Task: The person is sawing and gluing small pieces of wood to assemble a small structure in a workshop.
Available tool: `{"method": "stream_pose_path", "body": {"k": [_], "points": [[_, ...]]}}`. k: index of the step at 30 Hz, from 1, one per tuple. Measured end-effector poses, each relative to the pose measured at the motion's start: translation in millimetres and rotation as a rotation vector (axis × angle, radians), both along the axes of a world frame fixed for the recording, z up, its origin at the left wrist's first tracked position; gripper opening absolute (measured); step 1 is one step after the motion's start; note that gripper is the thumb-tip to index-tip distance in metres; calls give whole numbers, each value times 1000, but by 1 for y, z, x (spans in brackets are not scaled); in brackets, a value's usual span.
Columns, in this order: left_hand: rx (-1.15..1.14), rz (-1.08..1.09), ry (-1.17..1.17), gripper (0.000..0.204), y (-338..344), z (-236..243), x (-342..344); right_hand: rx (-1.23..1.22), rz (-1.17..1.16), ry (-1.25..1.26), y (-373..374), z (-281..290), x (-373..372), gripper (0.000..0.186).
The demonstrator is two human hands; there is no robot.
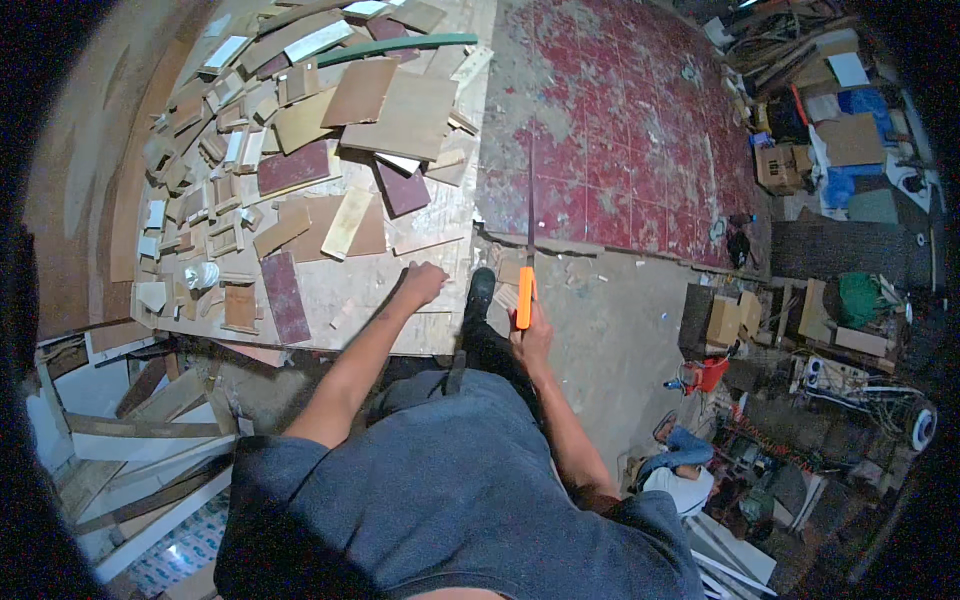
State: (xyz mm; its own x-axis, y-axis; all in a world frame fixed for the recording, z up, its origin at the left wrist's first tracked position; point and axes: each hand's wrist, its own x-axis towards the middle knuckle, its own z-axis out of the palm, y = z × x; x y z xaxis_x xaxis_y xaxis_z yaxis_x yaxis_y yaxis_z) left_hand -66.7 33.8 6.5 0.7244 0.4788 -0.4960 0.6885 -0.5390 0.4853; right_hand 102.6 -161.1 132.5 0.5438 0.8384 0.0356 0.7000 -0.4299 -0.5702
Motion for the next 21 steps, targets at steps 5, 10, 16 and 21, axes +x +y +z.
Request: {"method": "stream_pose_path", "body": {"k": [5,10,16,21], "points": [[158,-70,-31,20,-13,6,20,-21,-95,106,-30,-19,4,23],[315,-73,-41,41,-26,27,16,-69,-95,278,-34,-25,8,25],[341,-251,1,77,-30,40,11,-58,-72,399,-40,-19,21,35],[295,-203,-40,80,-31,35,22,-69,-81,510,-38,-6,30,38]]}}
